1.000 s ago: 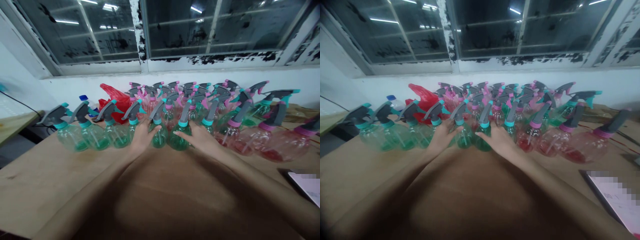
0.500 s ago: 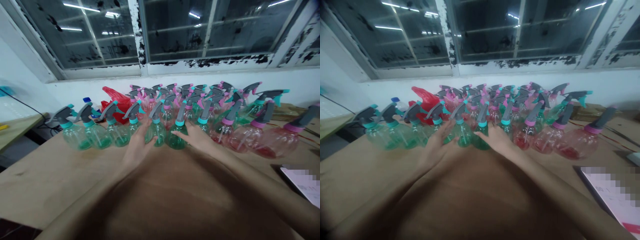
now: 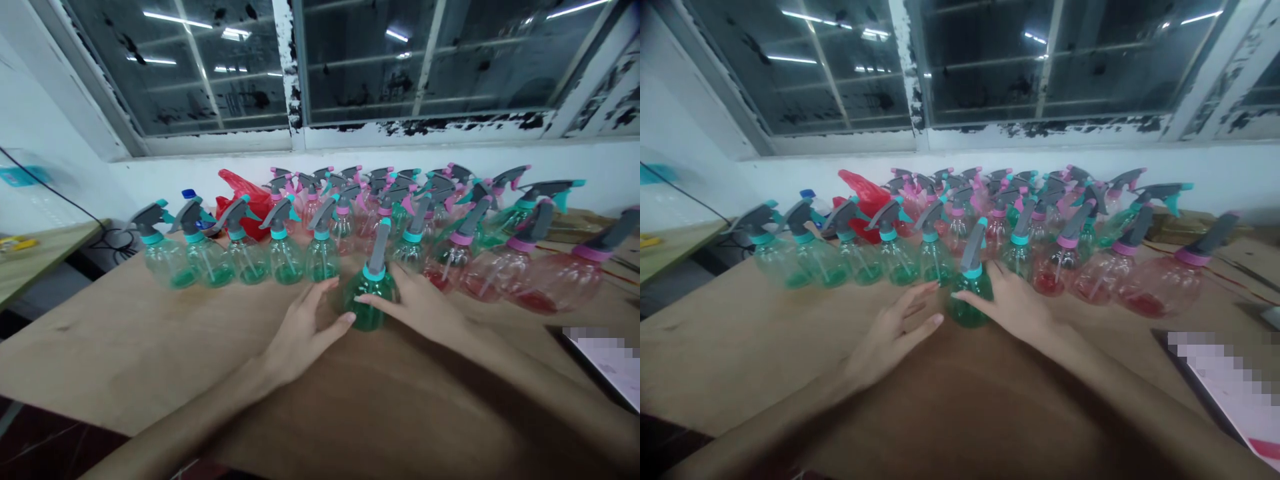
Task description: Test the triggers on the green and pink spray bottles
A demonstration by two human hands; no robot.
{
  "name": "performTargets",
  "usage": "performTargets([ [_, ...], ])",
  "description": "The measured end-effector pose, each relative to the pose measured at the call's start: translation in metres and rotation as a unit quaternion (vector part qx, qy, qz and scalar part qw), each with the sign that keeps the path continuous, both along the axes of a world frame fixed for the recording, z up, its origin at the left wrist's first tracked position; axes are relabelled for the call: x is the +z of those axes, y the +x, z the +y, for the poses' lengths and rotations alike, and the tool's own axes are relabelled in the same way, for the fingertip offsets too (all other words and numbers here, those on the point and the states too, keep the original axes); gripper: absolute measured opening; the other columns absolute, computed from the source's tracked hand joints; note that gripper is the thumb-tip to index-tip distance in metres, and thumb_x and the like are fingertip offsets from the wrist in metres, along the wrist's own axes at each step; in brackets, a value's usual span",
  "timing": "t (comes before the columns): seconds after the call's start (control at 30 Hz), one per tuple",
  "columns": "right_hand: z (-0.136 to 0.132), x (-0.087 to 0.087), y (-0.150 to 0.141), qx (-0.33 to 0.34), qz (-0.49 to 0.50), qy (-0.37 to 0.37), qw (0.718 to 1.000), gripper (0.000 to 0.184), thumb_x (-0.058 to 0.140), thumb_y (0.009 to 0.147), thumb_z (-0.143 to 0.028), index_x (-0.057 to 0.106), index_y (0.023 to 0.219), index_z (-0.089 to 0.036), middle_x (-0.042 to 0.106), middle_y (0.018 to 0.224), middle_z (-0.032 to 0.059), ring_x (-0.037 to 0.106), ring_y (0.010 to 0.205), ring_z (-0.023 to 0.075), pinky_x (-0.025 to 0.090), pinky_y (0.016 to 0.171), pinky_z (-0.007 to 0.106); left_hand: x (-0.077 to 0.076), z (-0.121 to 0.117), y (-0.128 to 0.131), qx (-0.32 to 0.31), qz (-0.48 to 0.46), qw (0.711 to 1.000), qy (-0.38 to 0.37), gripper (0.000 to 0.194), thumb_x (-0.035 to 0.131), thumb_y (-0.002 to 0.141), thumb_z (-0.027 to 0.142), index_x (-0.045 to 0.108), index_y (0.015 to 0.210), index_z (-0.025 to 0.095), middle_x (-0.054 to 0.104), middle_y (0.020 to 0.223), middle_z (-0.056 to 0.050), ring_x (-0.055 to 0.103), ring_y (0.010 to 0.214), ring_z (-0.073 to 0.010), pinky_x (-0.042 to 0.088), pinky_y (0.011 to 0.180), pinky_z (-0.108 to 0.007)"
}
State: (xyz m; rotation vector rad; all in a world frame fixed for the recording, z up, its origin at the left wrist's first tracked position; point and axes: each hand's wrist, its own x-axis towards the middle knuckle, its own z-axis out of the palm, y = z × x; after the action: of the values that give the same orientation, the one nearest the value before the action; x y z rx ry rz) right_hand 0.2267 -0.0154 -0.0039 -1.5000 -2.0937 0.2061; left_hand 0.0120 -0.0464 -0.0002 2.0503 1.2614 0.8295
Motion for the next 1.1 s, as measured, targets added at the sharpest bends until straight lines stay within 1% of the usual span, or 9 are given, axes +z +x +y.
performTargets([
  [0.13,-0.030,-0.002,0.003,0.018,-0.014,0.000,1.000,0.059,0.046,0.077,-0.062,0.048,0.115,-0.017,0.061,0.104,0.0137,0.061,0.088,0.0312,0.050,0.067,0.043,0.006,-0.003,0.013,-0.028,-0.010,1.000,-0.004,0.063,0.058,0.080,0.046,0.032,0.133,0.026,0.042,0.139,-0.009,0.039,0.127,-0.0273,0.032,0.105,-0.050],
  [0.27,-0.055,-0.002,0.002,0.035,-0.019,-0.002,0.999,0.058,0.049,0.074,-0.063,0.049,0.111,-0.018,0.061,0.103,0.0130,0.062,0.082,0.0293,0.050,0.060,0.040,0.014,-0.005,0.027,-0.074,-0.033,0.997,-0.012,0.077,0.066,0.073,0.045,0.027,0.136,0.024,0.036,0.142,-0.011,0.036,0.129,-0.0297,0.032,0.105,-0.051],
  [0.47,-0.076,-0.007,-0.009,0.037,0.022,-0.009,0.999,0.071,0.059,0.058,-0.072,0.054,0.107,-0.021,0.061,0.100,0.0120,0.058,0.089,0.0308,0.051,0.068,0.044,0.024,-0.018,0.046,-0.116,-0.085,0.989,0.024,0.055,0.064,0.074,0.025,0.041,0.123,0.025,0.056,0.122,-0.007,0.056,0.108,-0.0263,0.046,0.092,-0.044],
  [0.6,-0.080,-0.016,-0.021,0.068,0.047,-0.021,0.996,0.069,0.063,0.053,-0.072,0.059,0.098,-0.020,0.060,0.099,0.0117,0.056,0.092,0.0306,0.050,0.073,0.046,0.027,-0.023,0.049,-0.130,-0.130,0.983,-0.024,0.050,0.060,0.074,0.020,0.040,0.120,0.020,0.062,0.102,-0.007,0.063,0.083,-0.0205,0.054,0.070,-0.034],
  [0.7,-0.078,-0.028,-0.029,0.092,0.059,0.001,0.994,0.072,0.063,0.050,-0.074,0.060,0.095,-0.017,0.060,0.101,0.0137,0.056,0.095,0.0322,0.048,0.077,0.047,0.028,-0.019,0.049,-0.157,-0.145,0.977,-0.017,0.046,0.055,0.073,0.017,0.043,0.117,0.015,0.062,0.096,-0.008,0.063,0.080,-0.0194,0.053,0.075,-0.035],
  [0.8,-0.076,-0.042,-0.028,0.121,0.048,0.044,0.991,0.083,0.060,0.054,-0.074,0.055,0.109,-0.012,0.059,0.109,0.0182,0.053,0.104,0.0352,0.046,0.085,0.050,0.027,-0.013,0.046,-0.158,-0.122,0.980,0.030,0.039,0.050,0.071,0.013,0.052,0.109,0.017,0.062,0.095,-0.007,0.062,0.083,-0.0202,0.051,0.080,-0.037],
  [0.9,-0.072,-0.056,-0.015,0.160,-0.009,0.065,0.985,0.096,0.057,0.066,-0.068,0.028,0.136,-0.008,0.049,0.128,0.0219,0.041,0.122,0.0360,0.037,0.096,0.053,0.026,-0.004,0.040,-0.147,-0.113,0.981,0.057,0.037,0.048,0.069,0.010,0.056,0.103,0.021,0.062,0.095,-0.004,0.061,0.086,-0.0194,0.050,0.082,-0.035],
  [1.0,-0.067,-0.065,0.005,0.159,-0.068,0.042,0.984,0.093,0.051,0.075,-0.063,0.013,0.143,-0.012,0.038,0.140,0.0178,0.028,0.131,0.0320,0.027,0.105,0.054,0.026,0.010,0.035,-0.115,-0.090,0.988,0.056,0.032,0.049,0.069,0.012,0.059,0.098,0.021,0.063,0.084,-0.002,0.060,0.077,-0.0184,0.049,0.078,-0.035],
  [1.1,-0.060,-0.070,0.026,0.128,-0.089,0.002,0.988,0.084,0.048,0.078,-0.060,0.016,0.143,-0.019,0.033,0.144,0.0122,0.027,0.132,0.0291,0.027,0.106,0.052,0.027,0.026,0.034,-0.086,-0.096,0.990,0.050,0.033,0.047,0.070,0.016,0.059,0.100,0.021,0.062,0.082,-0.001,0.059,0.071,-0.0172,0.049,0.067,-0.031],
])
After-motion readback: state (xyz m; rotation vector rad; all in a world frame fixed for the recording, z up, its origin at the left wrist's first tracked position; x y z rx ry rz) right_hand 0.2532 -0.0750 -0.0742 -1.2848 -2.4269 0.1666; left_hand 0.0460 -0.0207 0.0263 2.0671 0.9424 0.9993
